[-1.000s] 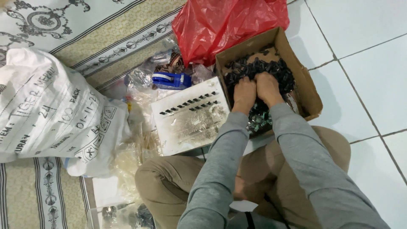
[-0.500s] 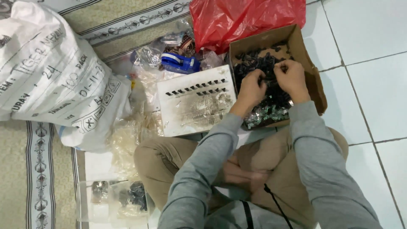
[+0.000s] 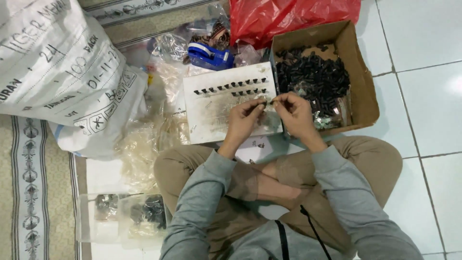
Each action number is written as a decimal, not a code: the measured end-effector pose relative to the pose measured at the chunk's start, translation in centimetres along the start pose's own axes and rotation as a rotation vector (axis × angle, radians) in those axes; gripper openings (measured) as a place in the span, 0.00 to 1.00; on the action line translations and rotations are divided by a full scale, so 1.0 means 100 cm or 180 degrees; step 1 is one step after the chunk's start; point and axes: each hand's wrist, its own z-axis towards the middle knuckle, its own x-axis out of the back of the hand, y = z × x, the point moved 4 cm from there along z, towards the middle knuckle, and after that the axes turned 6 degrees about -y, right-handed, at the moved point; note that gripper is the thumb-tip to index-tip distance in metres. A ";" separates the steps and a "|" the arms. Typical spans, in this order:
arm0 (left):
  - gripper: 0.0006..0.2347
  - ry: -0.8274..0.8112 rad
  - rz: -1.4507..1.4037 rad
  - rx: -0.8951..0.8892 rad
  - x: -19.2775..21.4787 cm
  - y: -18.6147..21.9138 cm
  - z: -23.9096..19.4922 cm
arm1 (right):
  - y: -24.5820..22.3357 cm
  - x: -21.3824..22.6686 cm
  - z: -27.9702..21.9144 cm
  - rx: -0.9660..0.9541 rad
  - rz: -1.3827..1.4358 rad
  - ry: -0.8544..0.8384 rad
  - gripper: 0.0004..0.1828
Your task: The person sits cross-legged on the floor and repeatedly picks small black components from a cardboard box, attaches them to a white board with pre-drilled holes, and returns to the box for more. The process continues until the board is filled with components.
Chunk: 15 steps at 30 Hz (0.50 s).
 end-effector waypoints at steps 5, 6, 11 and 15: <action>0.09 0.0073 -0.0143 -0.0126 -0.005 0.003 0.015 | -0.009 0.001 0.010 0.0224 -0.0399 0.0118 0.03; 0.09 0.0093 -0.0115 -0.0122 -0.006 0.000 0.013 | -0.009 0.002 0.008 0.0230 -0.0481 0.0153 0.03; 0.07 0.0201 -0.0403 -0.0201 -0.008 -0.012 0.017 | 0.000 -0.001 0.014 0.0287 -0.0544 0.0063 0.03; 0.05 0.0277 -0.0467 -0.0236 -0.009 -0.015 0.018 | 0.003 -0.002 0.016 0.0283 -0.0601 -0.0021 0.02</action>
